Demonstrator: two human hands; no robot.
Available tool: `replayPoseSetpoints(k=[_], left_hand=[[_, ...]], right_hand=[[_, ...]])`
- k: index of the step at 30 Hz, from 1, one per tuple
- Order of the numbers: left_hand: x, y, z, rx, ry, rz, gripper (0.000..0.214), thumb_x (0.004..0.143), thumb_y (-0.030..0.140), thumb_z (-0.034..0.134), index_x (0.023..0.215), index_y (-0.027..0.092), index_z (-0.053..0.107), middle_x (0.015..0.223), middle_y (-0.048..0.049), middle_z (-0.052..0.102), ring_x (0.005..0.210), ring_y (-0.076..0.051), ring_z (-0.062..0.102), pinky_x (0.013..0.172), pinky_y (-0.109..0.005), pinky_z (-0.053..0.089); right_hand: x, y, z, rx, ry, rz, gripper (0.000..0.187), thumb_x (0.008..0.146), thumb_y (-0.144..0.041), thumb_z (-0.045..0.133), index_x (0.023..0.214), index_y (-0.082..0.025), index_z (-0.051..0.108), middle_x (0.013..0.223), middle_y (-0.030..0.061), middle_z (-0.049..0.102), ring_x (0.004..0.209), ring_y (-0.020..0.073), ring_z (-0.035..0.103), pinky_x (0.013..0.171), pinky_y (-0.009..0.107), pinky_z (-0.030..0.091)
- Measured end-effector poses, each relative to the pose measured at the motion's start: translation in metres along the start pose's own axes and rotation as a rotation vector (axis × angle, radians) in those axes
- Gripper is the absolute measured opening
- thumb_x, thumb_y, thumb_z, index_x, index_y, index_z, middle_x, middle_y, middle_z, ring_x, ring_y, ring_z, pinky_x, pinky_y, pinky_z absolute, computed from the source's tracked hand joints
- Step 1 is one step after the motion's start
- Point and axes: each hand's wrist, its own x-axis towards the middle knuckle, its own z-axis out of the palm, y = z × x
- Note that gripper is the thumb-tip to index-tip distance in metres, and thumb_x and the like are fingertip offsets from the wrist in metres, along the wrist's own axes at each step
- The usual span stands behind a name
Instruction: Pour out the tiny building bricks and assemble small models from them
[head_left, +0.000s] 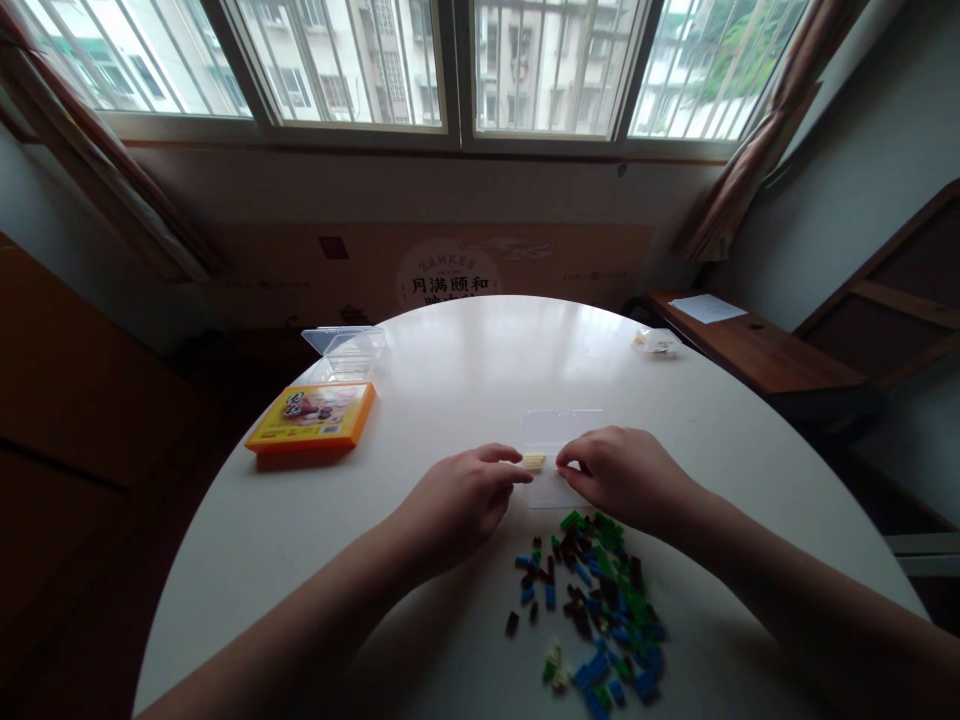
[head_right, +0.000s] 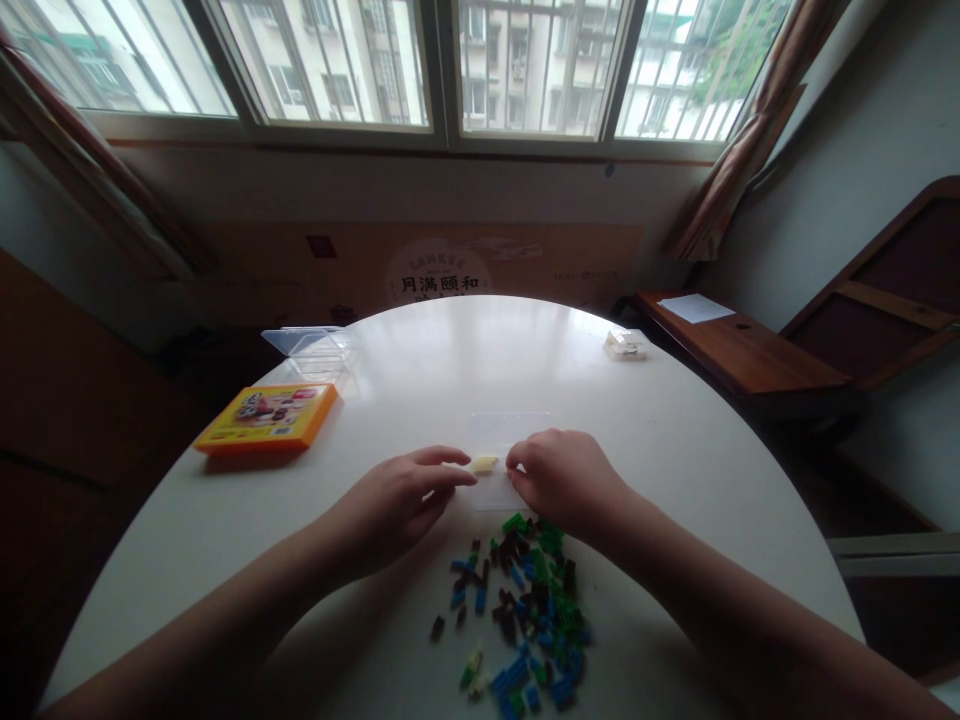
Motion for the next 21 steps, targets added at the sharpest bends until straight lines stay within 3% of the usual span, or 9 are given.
replayPoseSetpoints(k=[9, 21], left_hand=[[0.0, -0.0006, -0.0002, -0.003, -0.008, 0.002, 0.035, 0.086, 0.013, 0.056, 0.113, 0.026, 0.072, 0.125, -0.0047, 0.067, 0.104, -0.023, 0.067, 0.091, -0.037, 0.055], [-0.0007, -0.0004, -0.0008, -0.007, 0.003, 0.016, 0.032, 0.086, 0.015, 0.057, 0.112, 0.026, 0.073, 0.124, -0.0061, 0.068, 0.101, -0.022, 0.067, 0.088, -0.034, 0.056]], right_hand=[[0.0007, 0.0006, 0.0052, -0.02, 0.053, 0.011, 0.021, 0.09, -0.026, 0.057, 0.094, -0.027, 0.077, 0.089, 0.001, 0.076, 0.076, 0.0177, 0.068, 0.059, 0.027, 0.041], [-0.0007, 0.0009, 0.001, 0.072, 0.018, 0.01, 0.019, 0.088, -0.028, 0.06, 0.09, -0.03, 0.078, 0.086, -0.0015, 0.076, 0.074, 0.0167, 0.069, 0.059, 0.027, 0.042]])
